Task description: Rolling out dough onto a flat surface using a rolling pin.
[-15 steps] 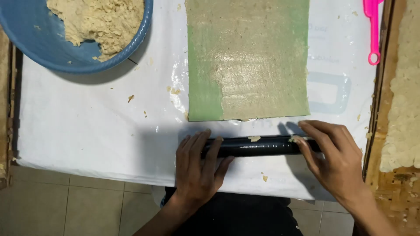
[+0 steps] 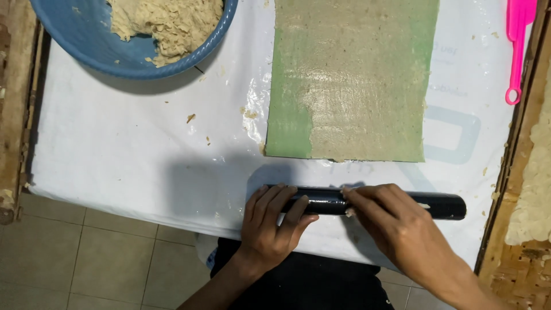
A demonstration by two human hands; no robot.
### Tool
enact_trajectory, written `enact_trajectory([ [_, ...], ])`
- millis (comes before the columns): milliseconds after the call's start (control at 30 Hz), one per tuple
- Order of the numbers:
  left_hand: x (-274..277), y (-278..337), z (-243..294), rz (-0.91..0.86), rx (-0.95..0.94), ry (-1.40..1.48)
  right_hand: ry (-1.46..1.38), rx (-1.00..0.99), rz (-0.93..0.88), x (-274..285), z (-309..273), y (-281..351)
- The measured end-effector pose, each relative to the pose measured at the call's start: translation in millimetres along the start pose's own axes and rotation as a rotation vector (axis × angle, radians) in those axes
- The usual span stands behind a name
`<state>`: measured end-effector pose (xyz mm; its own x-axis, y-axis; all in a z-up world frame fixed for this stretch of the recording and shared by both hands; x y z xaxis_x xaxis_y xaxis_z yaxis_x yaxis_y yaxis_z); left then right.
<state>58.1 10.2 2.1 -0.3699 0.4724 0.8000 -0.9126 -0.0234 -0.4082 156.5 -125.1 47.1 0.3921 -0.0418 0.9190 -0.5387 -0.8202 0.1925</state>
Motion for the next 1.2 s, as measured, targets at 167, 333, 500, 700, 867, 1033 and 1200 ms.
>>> enact_trajectory([
  [167, 8, -5, 2, 0.008, -0.013, -0.004, -0.123, 0.053, 0.016, 7, -11, -15],
  [333, 13, -10, 2, 0.010, -0.010, -0.008, -0.158, 0.059, 0.078, 30, -11, -55],
  [500, 20, -13, 3, 0.021, -0.026, 0.054, -0.240, 0.091, 0.096, 39, -18, -98],
  [700, 18, -10, 0, 0.020, -0.023, 0.060, -0.091, 0.139, 0.117, 27, -10, -124],
  [867, 21, -12, -1, 0.021, -0.006, 0.065, 0.005, 0.120, 0.049, 28, -20, -122],
  [1033, 23, -13, -2, 0.031, -0.005, 0.100, 0.147, 0.076, -0.059, 33, -27, -132],
  [1200, 32, -17, 0, 0.063, -0.003, 0.085, 0.196, 0.203, 0.175, 74, -56, -159],
])
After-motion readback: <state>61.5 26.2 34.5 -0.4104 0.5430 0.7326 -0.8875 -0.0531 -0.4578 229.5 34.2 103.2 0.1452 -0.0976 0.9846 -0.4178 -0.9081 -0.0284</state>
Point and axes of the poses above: each hand's wrist, its own y-axis away from the middle knuckle, its own x-axis out of the back of the hand, z = x × y, the point moved 9 cm from there along -y, towards the middle knuckle, and after that the axes turned 10 degrees about -z, right-handed, at the moved point
